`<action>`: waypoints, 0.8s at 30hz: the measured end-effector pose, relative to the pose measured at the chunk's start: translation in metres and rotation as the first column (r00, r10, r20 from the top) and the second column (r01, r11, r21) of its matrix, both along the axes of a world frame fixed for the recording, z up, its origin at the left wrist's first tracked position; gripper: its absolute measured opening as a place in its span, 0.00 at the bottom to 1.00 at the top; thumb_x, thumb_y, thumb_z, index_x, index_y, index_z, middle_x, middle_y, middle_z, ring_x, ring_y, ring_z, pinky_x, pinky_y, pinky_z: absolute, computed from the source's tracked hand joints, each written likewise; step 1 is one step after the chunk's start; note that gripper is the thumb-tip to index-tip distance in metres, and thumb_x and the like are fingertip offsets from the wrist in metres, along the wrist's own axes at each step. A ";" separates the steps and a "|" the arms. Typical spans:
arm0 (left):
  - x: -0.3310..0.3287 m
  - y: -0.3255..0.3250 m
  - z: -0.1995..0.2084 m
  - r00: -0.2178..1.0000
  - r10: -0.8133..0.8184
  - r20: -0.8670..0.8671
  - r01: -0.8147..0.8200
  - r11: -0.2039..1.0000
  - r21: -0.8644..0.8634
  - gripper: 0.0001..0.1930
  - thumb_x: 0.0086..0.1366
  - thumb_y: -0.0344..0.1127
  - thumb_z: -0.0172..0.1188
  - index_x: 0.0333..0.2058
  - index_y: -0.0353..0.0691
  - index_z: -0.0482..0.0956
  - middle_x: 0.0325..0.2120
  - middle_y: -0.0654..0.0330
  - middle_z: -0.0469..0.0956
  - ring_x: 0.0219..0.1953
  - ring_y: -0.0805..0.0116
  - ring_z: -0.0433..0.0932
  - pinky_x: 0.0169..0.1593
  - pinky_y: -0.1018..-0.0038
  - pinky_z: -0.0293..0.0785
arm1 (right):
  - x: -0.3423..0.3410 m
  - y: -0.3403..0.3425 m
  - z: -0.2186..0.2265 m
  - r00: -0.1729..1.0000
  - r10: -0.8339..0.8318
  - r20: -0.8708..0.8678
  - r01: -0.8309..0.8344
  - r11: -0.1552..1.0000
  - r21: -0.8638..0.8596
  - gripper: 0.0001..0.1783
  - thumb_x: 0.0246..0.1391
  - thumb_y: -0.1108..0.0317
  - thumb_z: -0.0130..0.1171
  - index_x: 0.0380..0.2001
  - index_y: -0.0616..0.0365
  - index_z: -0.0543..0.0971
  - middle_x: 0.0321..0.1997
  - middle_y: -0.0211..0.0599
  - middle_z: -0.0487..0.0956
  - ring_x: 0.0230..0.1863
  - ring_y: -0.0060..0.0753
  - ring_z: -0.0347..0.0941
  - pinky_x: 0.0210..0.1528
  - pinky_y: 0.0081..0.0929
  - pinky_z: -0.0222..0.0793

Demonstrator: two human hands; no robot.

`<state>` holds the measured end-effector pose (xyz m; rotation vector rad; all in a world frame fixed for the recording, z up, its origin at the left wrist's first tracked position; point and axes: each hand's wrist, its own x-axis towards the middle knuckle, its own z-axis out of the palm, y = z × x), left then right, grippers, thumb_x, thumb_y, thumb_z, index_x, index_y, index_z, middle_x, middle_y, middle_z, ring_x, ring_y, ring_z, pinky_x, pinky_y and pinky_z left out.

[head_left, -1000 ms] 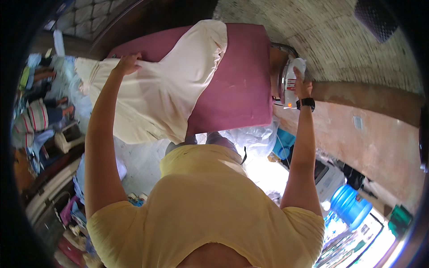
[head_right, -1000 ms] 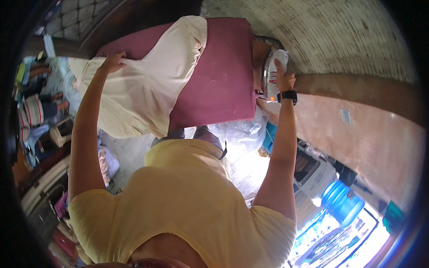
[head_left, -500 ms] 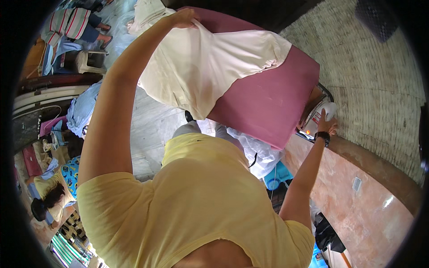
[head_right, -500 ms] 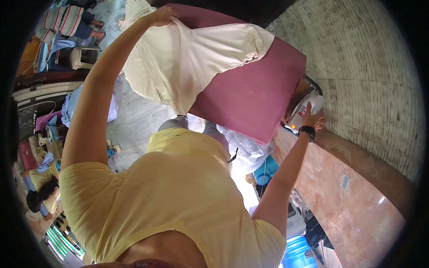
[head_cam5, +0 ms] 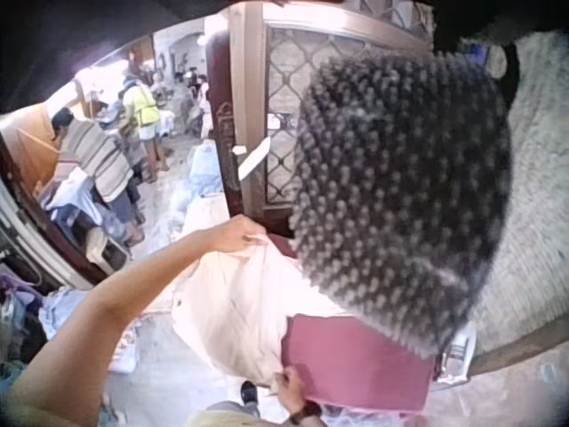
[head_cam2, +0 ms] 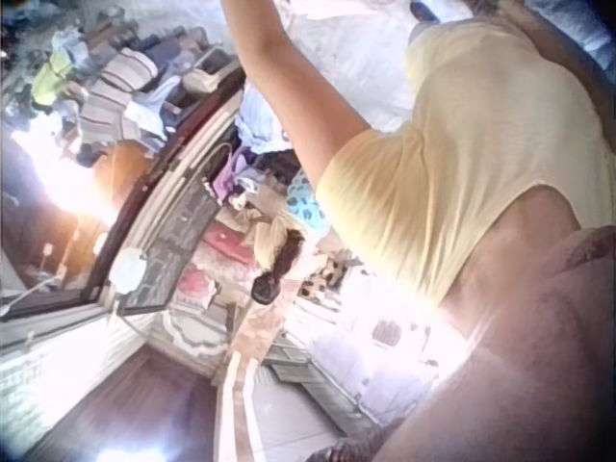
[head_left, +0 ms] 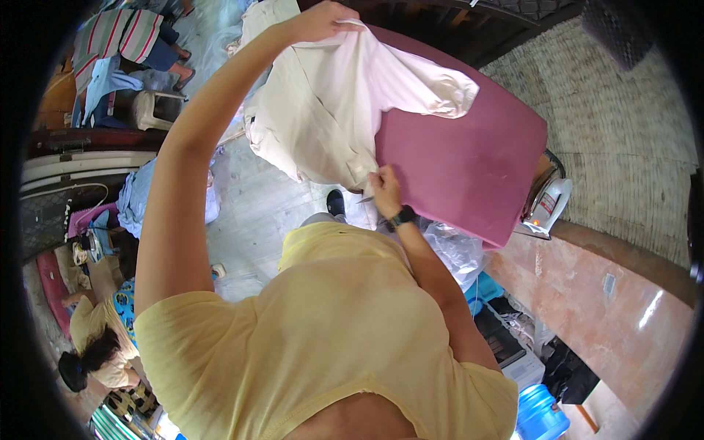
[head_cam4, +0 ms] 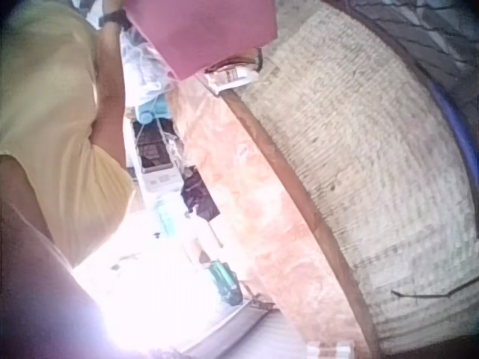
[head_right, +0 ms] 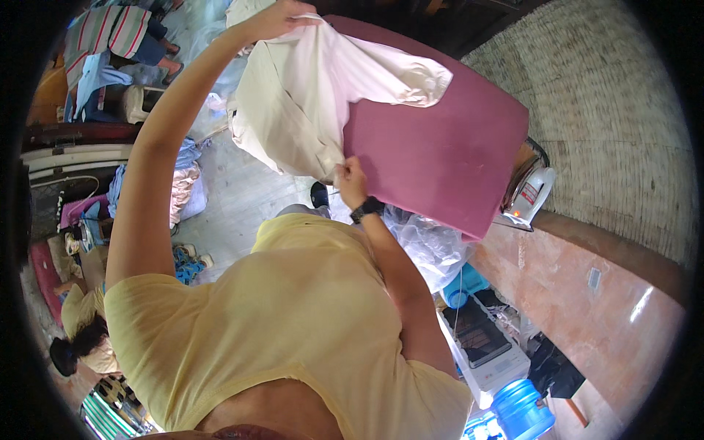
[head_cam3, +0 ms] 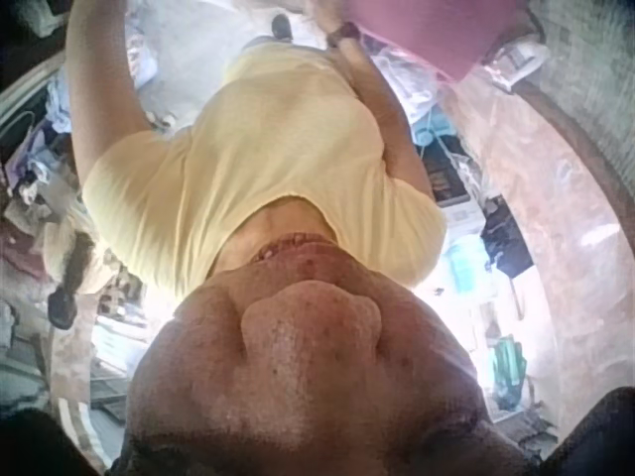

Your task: The person irons a light-colored garment on an ironing board using an iron, then picks up another textile item, spreads it out on the board, and continues ironing.

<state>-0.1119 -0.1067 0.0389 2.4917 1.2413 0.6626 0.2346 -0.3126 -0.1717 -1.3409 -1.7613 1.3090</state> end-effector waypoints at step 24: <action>0.050 -0.140 0.040 -0.037 0.687 0.726 -0.044 0.725 -0.688 0.19 0.70 0.36 0.50 0.57 0.33 0.67 0.49 0.55 0.76 0.49 0.68 0.77 0.51 0.74 0.75 | 0.076 0.319 0.358 0.765 -0.310 0.564 -0.315 0.583 0.748 0.26 0.60 0.46 0.50 0.46 0.60 0.69 0.46 0.45 0.72 0.50 0.46 0.67 0.53 0.40 0.62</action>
